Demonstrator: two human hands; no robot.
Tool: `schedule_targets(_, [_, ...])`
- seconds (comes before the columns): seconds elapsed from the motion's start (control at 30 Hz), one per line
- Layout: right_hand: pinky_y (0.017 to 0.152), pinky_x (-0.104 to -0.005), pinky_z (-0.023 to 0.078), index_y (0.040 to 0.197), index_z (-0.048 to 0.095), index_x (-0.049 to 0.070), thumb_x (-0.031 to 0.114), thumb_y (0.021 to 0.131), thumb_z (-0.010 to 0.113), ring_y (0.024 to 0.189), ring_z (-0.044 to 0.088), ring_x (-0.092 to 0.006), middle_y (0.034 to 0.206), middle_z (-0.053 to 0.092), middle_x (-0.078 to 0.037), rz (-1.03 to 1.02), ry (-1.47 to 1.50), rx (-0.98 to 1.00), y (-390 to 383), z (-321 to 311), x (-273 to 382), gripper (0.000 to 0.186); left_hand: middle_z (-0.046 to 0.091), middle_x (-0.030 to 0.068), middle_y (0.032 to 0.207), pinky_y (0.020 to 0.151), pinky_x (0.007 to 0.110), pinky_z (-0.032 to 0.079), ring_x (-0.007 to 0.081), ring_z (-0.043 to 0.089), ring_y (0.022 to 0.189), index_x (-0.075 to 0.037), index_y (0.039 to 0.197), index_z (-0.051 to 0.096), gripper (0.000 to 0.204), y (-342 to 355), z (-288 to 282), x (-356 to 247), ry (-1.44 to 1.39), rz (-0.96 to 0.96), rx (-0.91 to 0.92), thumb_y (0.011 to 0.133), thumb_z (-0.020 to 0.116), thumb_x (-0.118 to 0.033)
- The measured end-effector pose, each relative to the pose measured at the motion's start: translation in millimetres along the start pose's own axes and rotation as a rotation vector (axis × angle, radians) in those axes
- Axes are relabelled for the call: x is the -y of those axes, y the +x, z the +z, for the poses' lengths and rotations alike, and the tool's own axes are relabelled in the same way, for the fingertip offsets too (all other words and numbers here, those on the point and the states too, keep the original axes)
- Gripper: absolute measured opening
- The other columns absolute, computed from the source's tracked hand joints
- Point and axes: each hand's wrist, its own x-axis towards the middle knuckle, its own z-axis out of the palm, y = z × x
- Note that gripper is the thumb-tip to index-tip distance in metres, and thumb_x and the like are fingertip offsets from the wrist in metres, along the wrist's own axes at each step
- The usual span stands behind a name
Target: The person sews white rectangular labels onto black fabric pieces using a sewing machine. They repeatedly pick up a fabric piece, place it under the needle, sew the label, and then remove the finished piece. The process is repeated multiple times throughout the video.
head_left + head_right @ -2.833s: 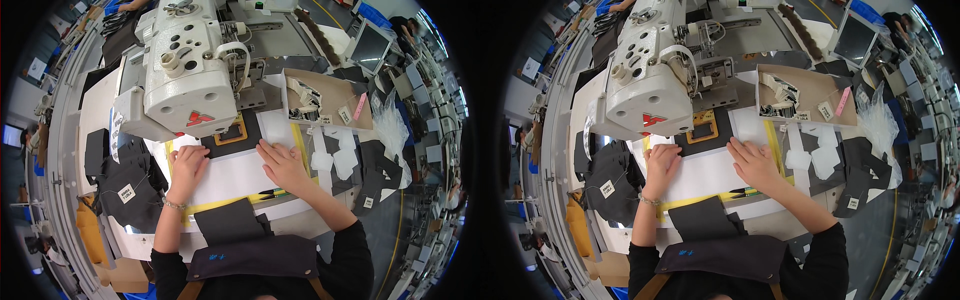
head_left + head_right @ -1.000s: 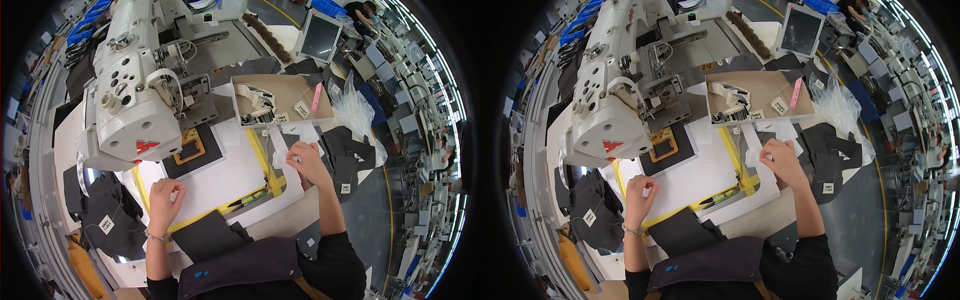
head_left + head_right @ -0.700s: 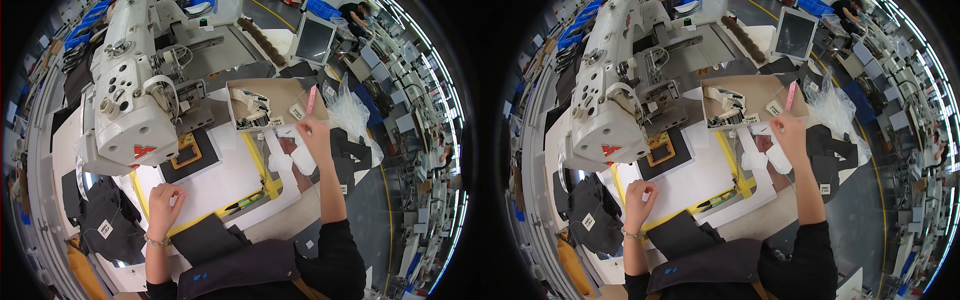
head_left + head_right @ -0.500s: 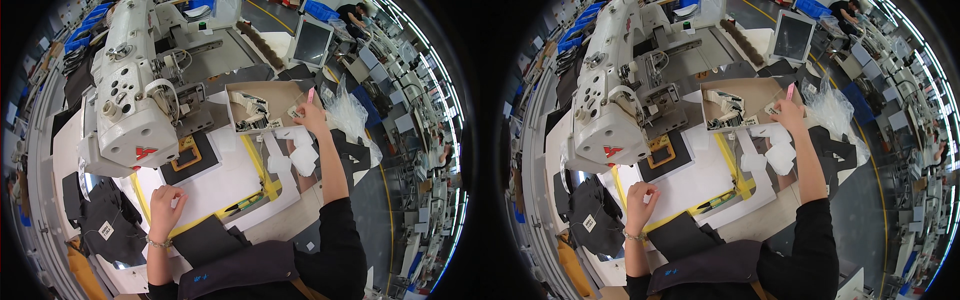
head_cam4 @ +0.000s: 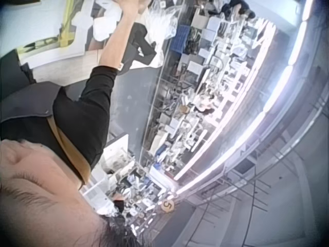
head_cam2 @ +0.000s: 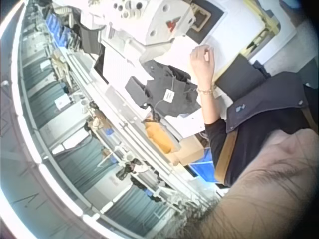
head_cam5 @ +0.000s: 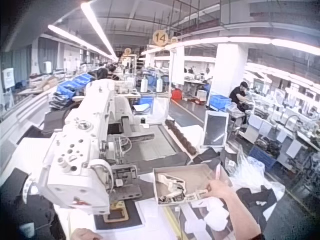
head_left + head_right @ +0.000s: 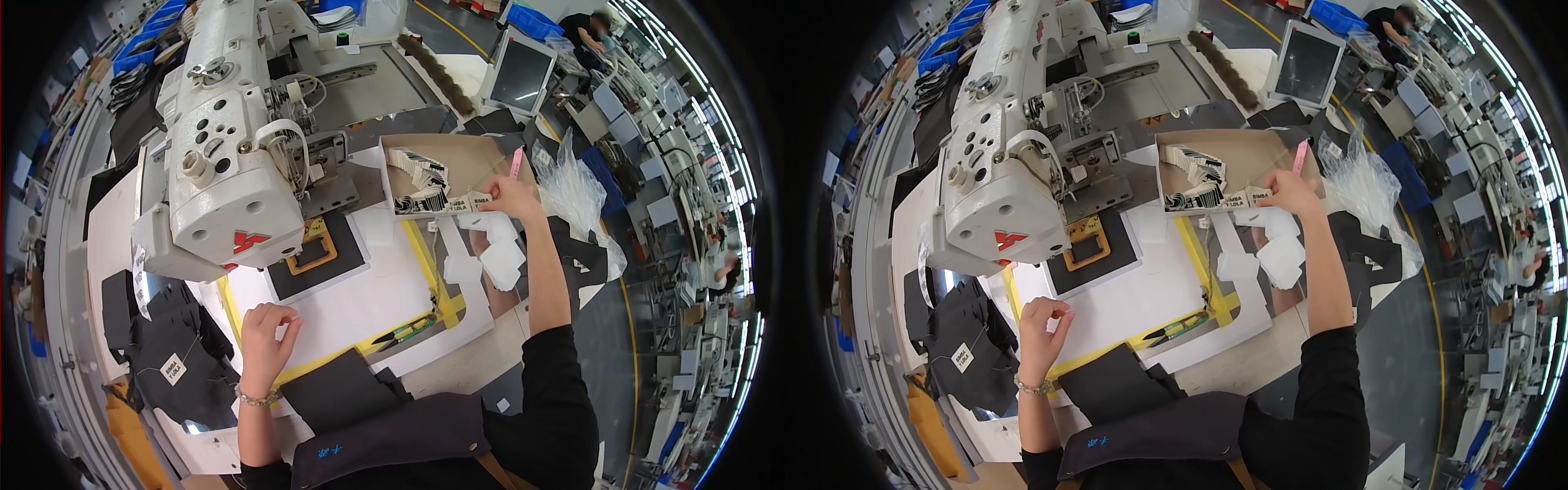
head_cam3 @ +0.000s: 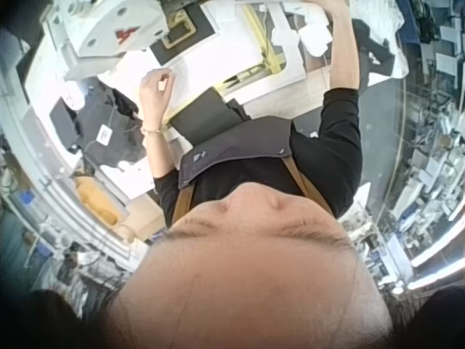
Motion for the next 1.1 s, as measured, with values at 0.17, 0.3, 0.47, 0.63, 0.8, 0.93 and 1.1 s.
schedule_targets(0.17, [0.076, -0.0345, 0.042, 0.091, 0.067, 0.006, 0.027, 0.066, 0.087, 0.077, 0.062, -0.0143, 0.084, 0.068, -0.001, -0.042, -0.096, 0.013, 1.0, -4.0, 13.0, 0.038, 0.062, 0.0033, 0.075, 0.067, 0.034, 0.039, 0.0203, 0.058, 0.07, -0.007, 0.082, 0.062, 0.014, 0.4, 1.7, -1.2, -0.01, 0.008, -0.003, 0.076, 0.074, -0.007])
schedule_targets(0.3, [0.065, -0.0296, 0.046, 0.088, 0.068, 0.003, 0.017, 0.068, 0.084, 0.072, 0.062, -0.0131, 0.083, 0.068, -0.003, -0.052, 0.377, -0.159, 2.8, -7.8, -17.0, 0.03, 0.062, 0.0029, 0.075, 0.066, 0.034, 0.039, 0.02, 0.058, 0.07, -0.007, 0.082, 0.062, 0.014, 1.2, -1.3, -0.8, -0.007, 0.014, -0.008, 0.076, 0.075, -0.007])
schedule_targets(0.47, [0.062, -0.0246, 0.046, 0.089, 0.067, 0.0, 0.013, 0.072, 0.08, 0.07, 0.058, -0.0095, 0.078, 0.065, -0.003, -0.256, 0.563, -0.094, -52.0, -9.3, 84.7, 0.025, 0.063, 0.0029, 0.077, 0.067, 0.035, 0.041, 0.0219, 0.059, 0.072, -0.008, 0.084, 0.063, 0.017, -1.3, -4.8, -3.7, -0.006, 0.023, 0.0, 0.073, 0.077, -0.006])
schedule_targets(0.63, [0.064, -0.0284, 0.047, 0.091, 0.068, 0.0, 0.017, 0.072, 0.081, 0.068, 0.056, -0.0119, 0.079, 0.066, -0.006, -0.525, 0.652, 0.606, -96.6, 61.9, 162.2, 0.028, 0.064, 0.0027, 0.09, 0.072, 0.035, 0.044, 0.023, 0.06, 0.082, -0.01, 0.092, 0.065, 0.029, 15.4, 25.0, -27.1, -0.091, 0.304, 0.073, 0.068, 0.081, -0.01])
schedule_targets(0.8, [0.062, -0.0275, 0.047, 0.1, 0.064, 0.005, 0.014, 0.074, 0.082, 0.067, 0.055, -0.0119, 0.086, 0.063, -0.004, -0.613, 0.608, 0.708, -107.1, 98.0, 188.5, 0.033, 0.064, 0.0012, 0.095, 0.074, 0.034, 0.045, 0.0213, 0.06, 0.085, -0.011, 0.094, 0.065, 0.03, 16.1, 42.8, -21.7, -0.065, 0.424, 0.227, 0.069, 0.081, -0.014])
schedule_targets(0.93, [0.064, -0.0315, 0.048, 0.108, 0.055, 0.006, 0.013, 0.071, 0.082, 0.069, 0.057, -0.0156, 0.099, 0.056, -0.007, -0.656, 0.539, 0.664, -109.0, 96.0, 187.9, 0.046, 0.064, 0.0009, 0.095, 0.074, 0.034, 0.044, 0.0201, 0.061, 0.085, -0.009, 0.092, 0.066, 0.025, 13.8, 49.6, -17.3, -0.013, 0.435, 0.246, 0.072, 0.08, -0.017])
schedule_targets(1.1, [0.074, -0.0335, 0.048, 0.11, 0.054, 0.005, 0.008, 0.072, 0.079, 0.081, 0.057, -0.0208, 0.113, 0.049, -0.009, -0.795, 0.368, 0.635, -117.4, 82.0, 174.9, 0.046, 0.062, 0.0017, 0.09, 0.075, 0.032, 0.043, 0.0187, 0.059, 0.081, -0.007, 0.088, 0.066, 0.022, 12.2, 52.7, -28.4, 0.131, 0.435, 0.222, 0.074, 0.077, -0.019])
